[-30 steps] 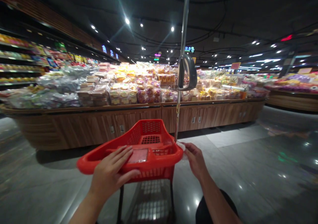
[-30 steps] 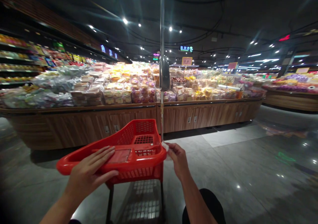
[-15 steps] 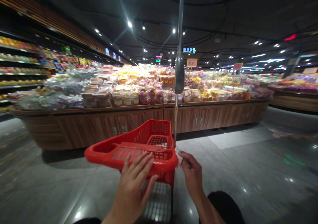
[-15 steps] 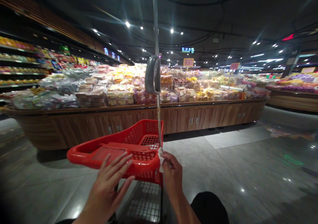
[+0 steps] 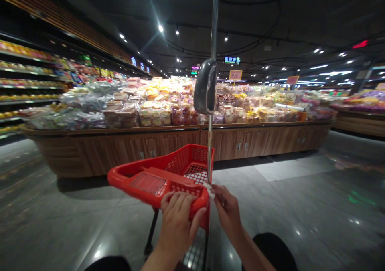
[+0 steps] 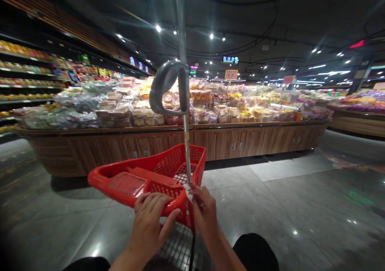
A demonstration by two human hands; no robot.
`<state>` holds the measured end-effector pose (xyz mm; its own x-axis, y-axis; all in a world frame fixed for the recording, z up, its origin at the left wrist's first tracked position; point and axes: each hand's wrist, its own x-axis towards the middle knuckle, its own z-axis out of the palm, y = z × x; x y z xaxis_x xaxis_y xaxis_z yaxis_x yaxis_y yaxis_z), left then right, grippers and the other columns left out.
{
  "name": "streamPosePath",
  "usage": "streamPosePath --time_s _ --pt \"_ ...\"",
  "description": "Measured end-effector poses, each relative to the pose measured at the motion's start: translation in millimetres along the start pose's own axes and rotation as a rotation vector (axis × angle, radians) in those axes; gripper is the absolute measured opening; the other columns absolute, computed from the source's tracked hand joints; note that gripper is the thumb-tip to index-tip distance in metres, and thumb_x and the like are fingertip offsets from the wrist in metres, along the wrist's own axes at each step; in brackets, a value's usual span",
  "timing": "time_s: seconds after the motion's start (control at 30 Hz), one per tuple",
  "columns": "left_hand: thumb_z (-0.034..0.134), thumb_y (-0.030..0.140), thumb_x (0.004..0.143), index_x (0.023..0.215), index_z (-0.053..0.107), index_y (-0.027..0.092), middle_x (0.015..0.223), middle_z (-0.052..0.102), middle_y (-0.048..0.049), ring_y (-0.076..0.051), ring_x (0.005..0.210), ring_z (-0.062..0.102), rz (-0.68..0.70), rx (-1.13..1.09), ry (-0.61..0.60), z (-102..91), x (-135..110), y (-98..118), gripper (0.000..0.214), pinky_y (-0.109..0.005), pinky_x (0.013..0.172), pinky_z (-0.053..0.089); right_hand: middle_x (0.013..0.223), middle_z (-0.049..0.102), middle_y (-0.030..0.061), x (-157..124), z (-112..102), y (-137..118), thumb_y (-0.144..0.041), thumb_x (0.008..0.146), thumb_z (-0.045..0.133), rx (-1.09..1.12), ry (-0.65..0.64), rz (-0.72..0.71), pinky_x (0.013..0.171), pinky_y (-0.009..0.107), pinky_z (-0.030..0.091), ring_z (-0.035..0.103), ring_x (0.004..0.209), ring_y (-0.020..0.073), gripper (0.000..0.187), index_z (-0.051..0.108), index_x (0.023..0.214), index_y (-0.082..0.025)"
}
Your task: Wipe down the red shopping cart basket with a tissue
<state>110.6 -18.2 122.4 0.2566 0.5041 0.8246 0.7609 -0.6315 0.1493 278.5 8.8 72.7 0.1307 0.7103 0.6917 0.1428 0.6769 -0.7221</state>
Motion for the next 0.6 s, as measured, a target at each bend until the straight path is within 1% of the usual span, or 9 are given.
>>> streamPosePath --time_s 0.07,0.13,0.2,0.23,0.27,0.33,0.4,0.5,0.6 --pt "0.057 0.028 0.08 0.09 0.059 0.022 0.085 0.068 -0.0034 -0.022 0.084 0.059 -0.001 -0.003 0.0 -2.0 0 -2 0.012 -0.042 0.09 0.033 0.098 0.069 0.0047 9 -5 7 -0.021 0.083 0.051 -0.005 -0.001 0.063 0.083 0.034 0.05 0.064 0.095 0.0207 0.018 0.068 0.09 -0.023" --pt "0.06 0.03 0.078 0.088 0.058 0.022 0.083 0.068 -0.0031 -0.023 0.083 0.059 -0.01 -0.007 0.005 -2.8 1 -5 0.013 -0.043 0.09 0.034 0.095 0.069 0.0046 20 -10 12 -0.019 0.081 0.052 -0.029 0.065 0.119 0.085 0.034 0.049 0.064 0.093 0.0204 0.018 0.068 0.089 -0.022" --pt "0.064 0.032 0.075 0.087 0.057 0.021 0.082 0.067 -0.0028 -0.023 0.082 0.059 -0.015 -0.009 0.01 -3.0 0 -9 0.017 -0.044 0.089 0.034 0.096 0.069 0.0046 31 -14 15 -0.016 0.08 0.051 -0.045 0.152 0.128 0.087 0.035 0.048 0.063 0.094 0.0203 0.02 0.067 0.09 -0.022" --pt "0.066 0.033 0.074 0.086 0.057 0.021 0.082 0.067 -0.0027 -0.023 0.082 0.059 -0.017 -0.01 0.011 -3.1 0 -11 0.019 -0.044 0.09 0.034 0.098 0.069 0.0047 36 -14 17 -0.015 0.079 0.05 -0.051 0.157 0.106 0.088 0.036 0.048 0.063 0.096 0.0202 0.022 0.067 0.09 -0.022" --pt "0.067 0.033 0.073 0.086 0.057 0.021 0.082 0.067 -0.0025 -0.023 0.082 0.059 -0.018 -0.012 0.014 -3.3 0 -12 0.02 -0.044 0.09 0.034 0.1 0.068 0.0047 41 -14 19 -0.014 0.079 0.049 -0.059 0.118 0.07 0.088 0.036 0.048 0.062 0.097 0.0202 0.023 0.067 0.091 -0.022" --pt "0.068 0.033 0.072 0.086 0.057 0.022 0.081 0.067 -0.002 -0.022 0.081 0.059 -0.016 -0.022 0.025 -3.9 -1 -15 0.021 -0.044 0.091 0.033 0.099 0.069 0.0041 48 -11 23 -0.011 0.077 0.049 -0.102 -0.03 -0.006 0.085 0.035 0.048 0.062 0.095 0.0196 0.027 0.069 0.092 -0.023" --pt "0.069 0.031 0.071 0.086 0.057 0.022 0.081 0.067 -0.0015 -0.021 0.079 0.059 -0.009 -0.035 0.034 -5.4 -1 -17 0.021 -0.044 0.091 0.033 0.091 0.069 0.0029 53 -7 28 -0.008 0.074 0.049 -0.184 -0.126 -0.022 0.081 0.034 0.049 0.063 0.088 0.019 0.032 0.07 0.092 -0.024" --pt "0.069 0.028 0.071 0.085 0.056 0.022 0.081 0.067 -0.0012 -0.021 0.08 0.059 0.002 -0.052 0.035 -9.3 -1 -21 0.02 -0.043 0.091 0.033 0.082 0.069 0.0026 53 -3 31 -0.007 0.073 0.05 -0.265 -0.126 0.021 0.075 0.034 0.05 0.062 0.08 0.0191 0.032 0.072 0.086 -0.025" --pt "0.069 0.027 0.071 0.084 0.056 0.021 0.081 0.066 -0.001 -0.021 0.081 0.059 0.016 -0.067 0.013 -14.3 -2 -26 0.02 -0.042 0.09 0.033 0.086 0.069 0.0031 48 -3 27 -0.006 0.074 0.049 -0.243 -0.165 -0.008 0.075 0.034 0.05 0.062 0.082 0.0193 0.032 0.072 0.086 -0.024"
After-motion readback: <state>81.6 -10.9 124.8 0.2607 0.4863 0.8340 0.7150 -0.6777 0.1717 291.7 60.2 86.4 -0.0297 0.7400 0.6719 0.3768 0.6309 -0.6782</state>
